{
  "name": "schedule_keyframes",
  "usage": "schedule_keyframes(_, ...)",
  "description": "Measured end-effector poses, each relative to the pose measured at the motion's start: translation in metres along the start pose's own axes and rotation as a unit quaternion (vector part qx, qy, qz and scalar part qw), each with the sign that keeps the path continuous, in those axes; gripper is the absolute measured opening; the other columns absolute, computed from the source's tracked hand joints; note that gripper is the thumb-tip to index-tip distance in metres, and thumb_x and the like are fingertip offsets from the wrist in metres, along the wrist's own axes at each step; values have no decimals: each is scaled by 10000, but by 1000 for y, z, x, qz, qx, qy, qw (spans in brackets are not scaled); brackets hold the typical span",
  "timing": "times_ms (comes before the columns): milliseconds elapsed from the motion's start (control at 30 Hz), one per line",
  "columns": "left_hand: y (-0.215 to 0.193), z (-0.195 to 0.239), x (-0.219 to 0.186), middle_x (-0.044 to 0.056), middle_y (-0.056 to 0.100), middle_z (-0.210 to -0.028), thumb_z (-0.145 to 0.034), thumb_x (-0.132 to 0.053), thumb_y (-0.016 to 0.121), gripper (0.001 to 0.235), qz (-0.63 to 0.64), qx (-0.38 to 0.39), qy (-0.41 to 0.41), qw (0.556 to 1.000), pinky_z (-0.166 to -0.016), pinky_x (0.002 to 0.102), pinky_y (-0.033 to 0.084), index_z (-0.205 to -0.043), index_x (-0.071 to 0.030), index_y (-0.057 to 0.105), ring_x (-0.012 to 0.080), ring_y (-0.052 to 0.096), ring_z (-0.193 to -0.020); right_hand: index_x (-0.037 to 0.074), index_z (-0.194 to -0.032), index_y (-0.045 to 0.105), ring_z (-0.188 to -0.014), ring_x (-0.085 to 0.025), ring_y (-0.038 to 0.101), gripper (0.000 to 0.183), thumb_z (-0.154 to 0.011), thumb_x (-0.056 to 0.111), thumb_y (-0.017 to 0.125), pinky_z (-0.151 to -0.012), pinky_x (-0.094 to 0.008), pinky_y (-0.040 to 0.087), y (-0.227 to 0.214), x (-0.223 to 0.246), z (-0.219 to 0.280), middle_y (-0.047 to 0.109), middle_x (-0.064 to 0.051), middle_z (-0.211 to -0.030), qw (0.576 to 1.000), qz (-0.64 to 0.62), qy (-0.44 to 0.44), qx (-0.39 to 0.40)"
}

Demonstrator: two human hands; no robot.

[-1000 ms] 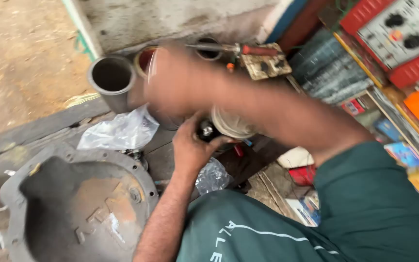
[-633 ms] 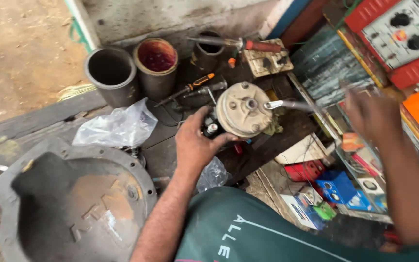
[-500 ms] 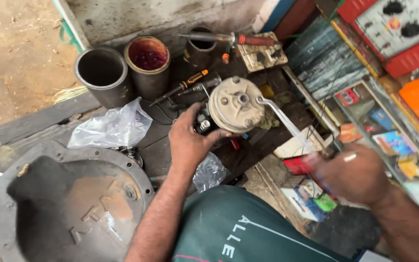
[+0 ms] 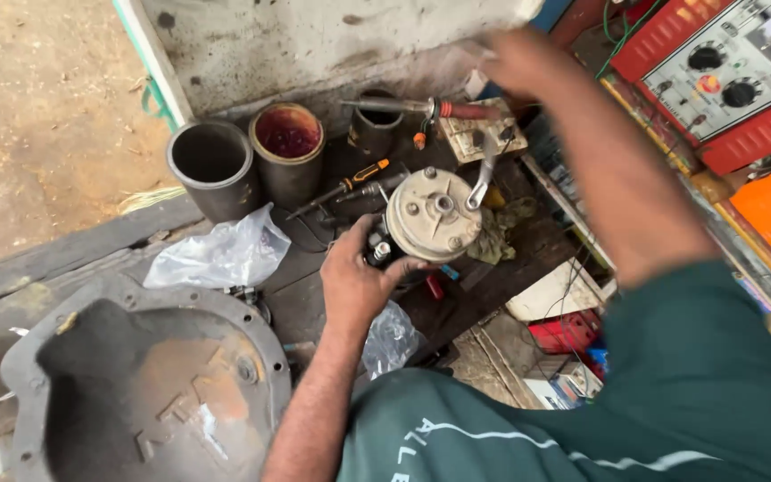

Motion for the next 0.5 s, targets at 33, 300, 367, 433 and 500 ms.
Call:
schedule_keyframes(33, 0, 0, 2, 135, 733, -999, -573, -469, 954, 825, 2, 2, -2, 1000, -841, 428, 571, -1225, -52, 668, 331, 715, -945, 75, -1402, 656, -847, -390, 713, 388, -1077, 286, 633, -803, -521, 568, 2, -11, 93, 729, -228, -1064, 1000, 1, 2, 3)
schedule_keyframes(300, 11, 10, -1, 203, 725, -1107, -584, -477, 973, 889, -34, -23, 28, 999, -905, 463, 550, -1241, 17, 633, 388, 691, -1050, 76, -1163, 799, -484, -204, 648, 354, -870, 234, 680, -488, -363, 518, -74, 162, 430, 721, -110, -626, 992, -108, 61, -37)
schedule_keyframes(367, 12, 12, 1, 208, 717, -1115, -602, -474, 970, 888, -47, -15, 21, 999, -899, 463, 551, -1252, 21, 622, 388, 695, -1041, 93, -1163, 806, -488, -208, 612, 349, -851, 231, 735, -528, -388, 496, -89, 189, 425, 674, -90, -577, 987, -134, 83, -40)
schedule_keyframes(433, 13, 13, 4, 213, 709, -1124, -620, -472, 967, 887, -55, -17, 17, 998, -893, 462, 553, -1262, 24, 612, 388, 699, -1032, 110, -1164, 812, -493, -212, 576, 354, -831, 228, 790, -568, -412, 474, -98, 198, 409, 626, -70, -528, 982, -154, 97, -48)
schedule_keyframes(500, 16, 15, 11, 176, 704, -1187, -654, -481, 945, 860, -19, -10, 13, 1000, -952, 457, 565, -1295, -20, 604, 372, 693, -1105, 110, -1205, 752, -713, -140, 672, 310, -904, 181, 736, -647, -305, 547, -101, 185, 388, 730, -79, -850, 960, -217, 140, -112)
Point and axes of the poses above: each hand's wrist, its own z-axis away from the middle knuckle, its own y-axis out of the palm, x = y × z, the point moved 5 cm from there along -z, towards the middle knuckle
